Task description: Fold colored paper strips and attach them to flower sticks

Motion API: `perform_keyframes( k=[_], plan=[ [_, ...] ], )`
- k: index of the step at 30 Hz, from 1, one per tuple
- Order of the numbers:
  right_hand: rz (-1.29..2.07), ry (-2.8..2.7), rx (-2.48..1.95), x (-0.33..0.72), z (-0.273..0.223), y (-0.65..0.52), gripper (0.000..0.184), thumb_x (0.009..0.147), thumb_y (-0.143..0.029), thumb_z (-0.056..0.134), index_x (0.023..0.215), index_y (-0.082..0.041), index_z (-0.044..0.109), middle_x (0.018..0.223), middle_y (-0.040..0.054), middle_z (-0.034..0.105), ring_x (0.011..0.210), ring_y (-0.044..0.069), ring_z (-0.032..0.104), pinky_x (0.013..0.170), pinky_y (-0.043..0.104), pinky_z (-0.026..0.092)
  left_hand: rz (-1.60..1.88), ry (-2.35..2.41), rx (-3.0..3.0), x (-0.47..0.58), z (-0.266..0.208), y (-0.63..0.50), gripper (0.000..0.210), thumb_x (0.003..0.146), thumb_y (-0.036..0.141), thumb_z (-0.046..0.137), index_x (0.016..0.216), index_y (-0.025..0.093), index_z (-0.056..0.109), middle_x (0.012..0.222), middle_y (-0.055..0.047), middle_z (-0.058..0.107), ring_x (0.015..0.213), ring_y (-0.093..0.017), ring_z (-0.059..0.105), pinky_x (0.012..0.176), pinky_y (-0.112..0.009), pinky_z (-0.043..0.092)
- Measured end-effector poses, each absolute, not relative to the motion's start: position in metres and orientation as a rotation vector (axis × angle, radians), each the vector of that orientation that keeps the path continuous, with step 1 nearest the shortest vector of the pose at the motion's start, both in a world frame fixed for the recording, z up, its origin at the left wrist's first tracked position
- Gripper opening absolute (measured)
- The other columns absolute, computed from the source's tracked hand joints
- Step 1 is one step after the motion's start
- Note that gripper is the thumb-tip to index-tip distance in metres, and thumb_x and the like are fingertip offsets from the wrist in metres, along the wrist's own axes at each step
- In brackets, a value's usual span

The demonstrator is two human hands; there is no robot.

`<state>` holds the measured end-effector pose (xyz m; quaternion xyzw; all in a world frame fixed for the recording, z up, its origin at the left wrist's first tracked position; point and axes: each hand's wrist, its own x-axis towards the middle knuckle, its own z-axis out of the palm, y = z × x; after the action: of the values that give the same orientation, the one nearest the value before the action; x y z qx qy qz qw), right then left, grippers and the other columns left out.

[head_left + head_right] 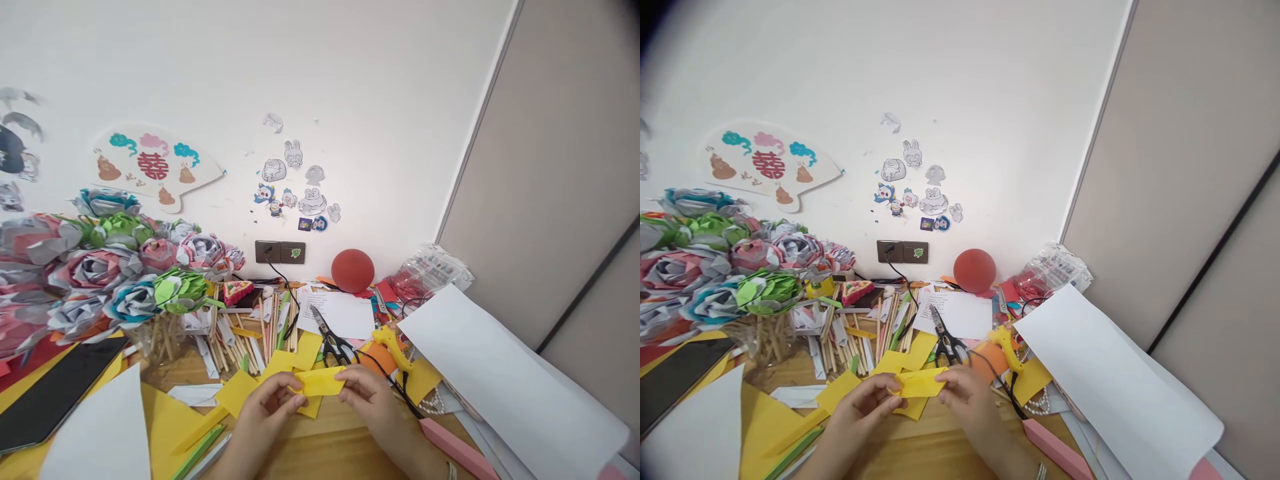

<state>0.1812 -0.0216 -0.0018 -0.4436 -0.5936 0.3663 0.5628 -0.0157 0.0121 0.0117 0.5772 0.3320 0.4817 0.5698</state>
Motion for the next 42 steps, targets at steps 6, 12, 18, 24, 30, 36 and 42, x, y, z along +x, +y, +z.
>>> perform_keyframes(
  k=[6,12,18,24,30,36,42],
  plan=[
    [0.79,-1.45,-1.088,0.182,0.001,-0.023,0.019,0.07,-0.038,0.065,0.081,-0.023,0.068,0.085,0.0061,0.061,0.084,0.021,0.057,0.075,0.033,0.048,1.167,0.808,1.466,-0.017,0.012,0.011,0.014,0.063,0.03,0.07,0.061,0.018,0.063,0.066,0.0,0.06,0.062,-0.015,0.059,0.059,-0.023,0.048],
    [0.705,-1.486,-1.084,0.181,0.005,-0.025,0.022,0.071,-0.041,0.064,0.082,-0.023,0.069,0.086,0.0069,0.062,0.081,0.021,0.057,0.073,0.031,0.047,1.166,0.826,1.568,-0.018,0.014,0.009,0.011,0.068,0.027,0.065,0.061,0.019,0.063,0.065,-0.001,0.061,0.065,-0.015,0.058,0.061,-0.022,0.046],
    [0.602,-1.524,-1.105,0.177,0.011,-0.028,0.016,0.077,-0.033,0.058,0.07,-0.021,0.065,0.073,0.0038,0.061,0.077,0.018,0.056,0.072,0.028,0.045,1.151,0.843,1.601,-0.016,0.014,0.008,0.014,0.071,0.028,0.062,0.061,0.019,0.062,0.066,-0.002,0.062,0.069,-0.016,0.057,0.064,-0.024,0.044],
    [0.647,-1.446,-1.136,0.17,0.013,-0.029,0.017,0.077,-0.027,0.056,0.063,-0.018,0.059,0.067,0.001,0.055,0.067,0.015,0.054,0.064,0.025,0.043,1.133,0.855,1.589,-0.014,0.014,0.005,0.016,0.073,0.029,0.061,0.06,0.019,0.061,0.067,-0.002,0.063,0.071,-0.016,0.056,0.068,-0.024,0.041],
    [0.768,-1.33,-1.155,0.166,0.008,-0.028,0.012,0.073,-0.031,0.058,0.07,-0.019,0.06,0.068,0.001,0.056,0.063,0.015,0.053,0.06,0.026,0.043,1.102,0.892,1.498,-0.01,0.013,0.005,0.019,0.071,0.031,0.061,0.057,0.019,0.058,0.061,0.0,0.063,0.064,-0.015,0.056,0.065,-0.023,0.041],
    [0.889,-1.17,-1.136,0.165,0.003,-0.026,0.019,0.069,-0.029,0.062,0.083,-0.02,0.052,0.07,-0.0011,0.057,0.057,0.013,0.054,0.055,0.025,0.044,1.083,0.931,1.471,-0.008,0.014,0.005,0.02,0.07,0.034,0.062,0.057,0.019,0.057,0.059,-0.001,0.063,0.062,-0.016,0.056,0.063,-0.024,0.041],
    [0.898,-1.118,-1.161,0.162,0.007,-0.026,0.023,0.064,-0.024,0.063,0.082,-0.02,0.051,0.068,-0.002,0.059,0.052,0.012,0.052,0.05,0.023,0.041,1.094,0.968,1.526,-0.009,0.012,0.004,0.022,0.072,0.033,0.059,0.056,0.019,0.056,0.059,-0.001,0.063,0.061,-0.016,0.056,0.062,-0.024,0.041]
  ],
)
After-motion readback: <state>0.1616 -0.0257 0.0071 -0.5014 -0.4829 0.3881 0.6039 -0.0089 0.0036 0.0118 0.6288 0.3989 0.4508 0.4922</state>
